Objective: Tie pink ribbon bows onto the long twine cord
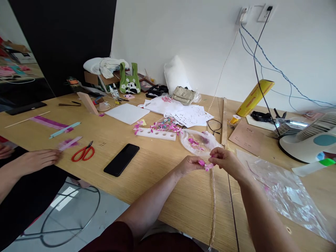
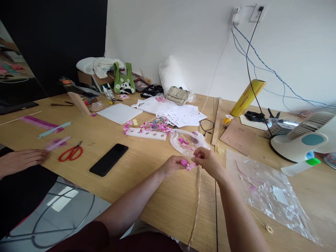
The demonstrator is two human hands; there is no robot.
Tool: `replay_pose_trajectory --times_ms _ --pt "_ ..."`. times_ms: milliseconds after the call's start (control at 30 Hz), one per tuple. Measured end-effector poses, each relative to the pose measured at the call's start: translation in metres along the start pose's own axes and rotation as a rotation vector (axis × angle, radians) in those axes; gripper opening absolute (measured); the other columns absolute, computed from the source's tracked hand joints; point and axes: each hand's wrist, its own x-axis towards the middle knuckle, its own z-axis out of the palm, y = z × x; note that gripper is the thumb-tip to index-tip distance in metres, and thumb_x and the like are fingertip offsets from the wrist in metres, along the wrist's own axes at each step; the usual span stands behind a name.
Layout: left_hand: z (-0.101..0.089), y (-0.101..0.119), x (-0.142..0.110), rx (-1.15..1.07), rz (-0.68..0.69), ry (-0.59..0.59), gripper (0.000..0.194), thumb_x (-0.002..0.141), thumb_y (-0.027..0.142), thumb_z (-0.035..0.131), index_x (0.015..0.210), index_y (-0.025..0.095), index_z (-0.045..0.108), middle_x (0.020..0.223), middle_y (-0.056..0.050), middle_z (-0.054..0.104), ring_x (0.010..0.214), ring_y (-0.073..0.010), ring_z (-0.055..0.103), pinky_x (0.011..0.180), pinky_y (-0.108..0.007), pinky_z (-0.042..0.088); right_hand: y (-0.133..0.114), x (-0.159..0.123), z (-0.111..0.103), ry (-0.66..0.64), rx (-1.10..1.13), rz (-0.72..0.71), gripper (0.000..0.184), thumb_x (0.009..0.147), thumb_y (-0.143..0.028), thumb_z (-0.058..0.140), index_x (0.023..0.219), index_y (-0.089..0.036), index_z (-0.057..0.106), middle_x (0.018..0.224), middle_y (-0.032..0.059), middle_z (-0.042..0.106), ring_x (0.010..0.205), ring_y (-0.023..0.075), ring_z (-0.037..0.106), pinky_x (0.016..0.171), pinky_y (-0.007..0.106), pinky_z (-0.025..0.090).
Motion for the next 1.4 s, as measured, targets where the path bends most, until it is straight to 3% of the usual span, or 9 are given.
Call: replay_pose_trajectory --times_ms 167,300,500,667,1000,1167,1400 --pt "-0.001 -0.001 -0.002 -0.069 -0.050 -0.011 0.028 0.053 0.032 0.077 0.065 0.010 0.064 0.065 0.001 0.056 0.066 -0.0095 0.049 0.073 -0.026 0.038 -0.006 -0.002 -0.018 -0.235 0.096 -0.027 0.028 0.065 -0.036 0.067 0.085 -0.018 0.058 0.069 0.0018 0.064 0.061 0.0120 0.055 0.049 0.022 0.035" --pt "-0.002 -0.002 -0.002 -0.057 -0.058 -0.022 0.030 0.054 0.033 0.077 0.068 0.010 0.064 0.067 0.000 0.055 0.067 -0.0099 0.049 0.074 -0.027 0.038 -0.005 0.000 -0.023 -0.293 0.050 -0.071 0.019 0.068 -0.035 0.065 0.075 -0.018 0.060 0.061 -0.0012 0.060 0.055 0.0095 0.050 0.049 0.022 0.033" --pt "-0.003 0.001 0.000 0.010 0.122 -0.040 0.023 0.058 0.031 0.074 0.065 0.012 0.062 0.085 -0.003 0.052 0.081 -0.0119 0.049 0.075 -0.025 0.040 -0.006 0.001 -0.018 -0.126 -0.069 -0.172 0.017 0.067 -0.034 0.064 0.067 -0.018 0.060 0.065 -0.0001 0.059 0.061 0.0115 0.050 0.054 0.024 0.038" --pt "-0.006 -0.002 0.001 0.083 0.157 0.021 0.022 0.061 0.031 0.073 0.066 0.012 0.063 0.084 -0.003 0.050 0.082 -0.0119 0.049 0.074 -0.023 0.040 -0.005 0.000 -0.008 -0.073 -0.088 -0.170 0.011 0.065 -0.030 0.063 0.065 -0.019 0.059 0.060 -0.0010 0.056 0.057 0.0115 0.049 0.051 0.024 0.037" --pt "-0.006 0.001 -0.001 0.148 0.101 0.006 0.027 0.063 0.037 0.070 0.065 0.011 0.063 0.069 -0.002 0.057 0.069 -0.0109 0.051 0.069 -0.023 0.039 0.002 0.001 0.005 -0.041 -0.043 -0.187 0.006 0.070 -0.024 0.057 0.068 -0.019 0.055 0.059 -0.0031 0.052 0.056 0.0098 0.045 0.052 0.023 0.035" --pt "-0.005 0.001 -0.001 0.103 0.081 0.030 0.025 0.061 0.034 0.072 0.065 0.011 0.064 0.066 0.000 0.056 0.066 -0.0092 0.050 0.067 -0.022 0.039 0.000 0.000 0.010 -0.044 0.059 -0.146 0.010 0.068 -0.026 0.060 0.064 -0.019 0.053 0.056 -0.0043 0.047 0.053 0.0091 0.041 0.048 0.022 0.030" --pt "-0.005 -0.006 0.000 -0.042 0.013 0.090 0.030 0.053 0.031 0.077 0.073 0.012 0.065 0.073 -0.002 0.064 0.074 -0.0137 0.057 0.075 -0.029 0.044 -0.002 -0.003 0.013 -0.019 0.197 -0.106 0.012 0.067 -0.028 0.063 0.065 -0.018 0.055 0.058 -0.0032 0.052 0.056 0.0099 0.046 0.053 0.024 0.035"
